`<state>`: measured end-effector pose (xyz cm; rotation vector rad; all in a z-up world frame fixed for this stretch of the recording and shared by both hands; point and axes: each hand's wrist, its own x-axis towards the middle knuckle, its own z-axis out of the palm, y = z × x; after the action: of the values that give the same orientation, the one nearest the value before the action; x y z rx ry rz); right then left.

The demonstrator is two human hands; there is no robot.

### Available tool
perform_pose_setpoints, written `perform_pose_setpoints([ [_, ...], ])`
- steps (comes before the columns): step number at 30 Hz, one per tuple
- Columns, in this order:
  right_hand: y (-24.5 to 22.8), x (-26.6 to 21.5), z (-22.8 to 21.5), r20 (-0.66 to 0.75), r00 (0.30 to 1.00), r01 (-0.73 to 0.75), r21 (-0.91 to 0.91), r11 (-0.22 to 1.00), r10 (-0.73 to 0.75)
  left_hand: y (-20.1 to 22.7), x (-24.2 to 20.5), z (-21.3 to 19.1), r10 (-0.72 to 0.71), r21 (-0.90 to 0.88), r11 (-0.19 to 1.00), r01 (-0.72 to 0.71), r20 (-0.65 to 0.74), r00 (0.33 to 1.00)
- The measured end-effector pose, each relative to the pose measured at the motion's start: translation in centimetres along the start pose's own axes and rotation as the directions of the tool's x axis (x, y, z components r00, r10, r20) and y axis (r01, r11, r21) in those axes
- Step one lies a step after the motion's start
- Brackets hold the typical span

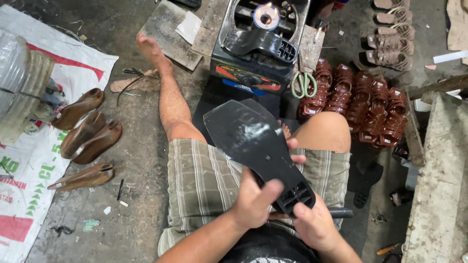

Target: The person sits on the floor and assembles brown sandals by attaching black rubber soles to the upper straps. They press the sole onto the sandal, smooth the edges, and use a heated tool to seal the bond. The person handles multiple sandals one at a time, placing finished units aside.

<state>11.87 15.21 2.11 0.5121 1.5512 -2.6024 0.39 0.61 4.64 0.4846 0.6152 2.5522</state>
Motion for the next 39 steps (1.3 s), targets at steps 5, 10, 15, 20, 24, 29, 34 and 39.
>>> perform_pose_setpoints([
  [5,0.1,0.0,-1.2,0.177,0.98,-0.113,0.111,0.987,0.093,2.8,3.5,-2.3,0.196,-0.416,0.892,-0.174,0.011,0.98],
  [10,-1.1,1.8,-1.4,-0.031,0.966,-0.25,0.109,0.962,0.255,3.4,4.8,-4.4,0.089,-0.136,0.986,-0.101,-0.089,0.992],
  [15,-4.7,4.5,-4.0,-0.155,0.986,-0.1,-0.248,0.964,0.062,4.8,5.0,-6.0,0.014,0.181,0.983,-0.001,-0.068,0.998],
  [20,-11.6,14.4,-6.3,-0.207,0.964,-0.024,-0.687,0.726,-0.164,4.4,11.6,-11.5,0.009,0.645,0.745,0.171,-0.266,0.964],
  [24,-15.0,24.9,-6.3,-0.371,0.917,-0.227,-0.785,0.577,-0.145,3.0,20.9,-18.1,0.022,0.703,0.658,0.27,-0.376,0.926],
  [29,-14.4,34.4,-7.6,-0.271,0.906,-0.067,-0.852,0.52,-0.327,0.9,29.3,-25.5,0.241,0.912,0.39,0.127,-0.234,0.942],
  [34,-10.7,37.6,-10.6,-0.202,0.854,-0.14,-0.977,0.162,-0.479,-1.9,29.3,-28.3,0.163,0.983,-0.145,0.11,-0.086,0.983],
  [39,-10.8,36.7,-11.1,-0.281,0.841,-0.183,-0.952,0.246,-0.462,-2.6,24.3,-26.0,0.334,0.994,-0.059,0.087,-0.062,0.94],
])
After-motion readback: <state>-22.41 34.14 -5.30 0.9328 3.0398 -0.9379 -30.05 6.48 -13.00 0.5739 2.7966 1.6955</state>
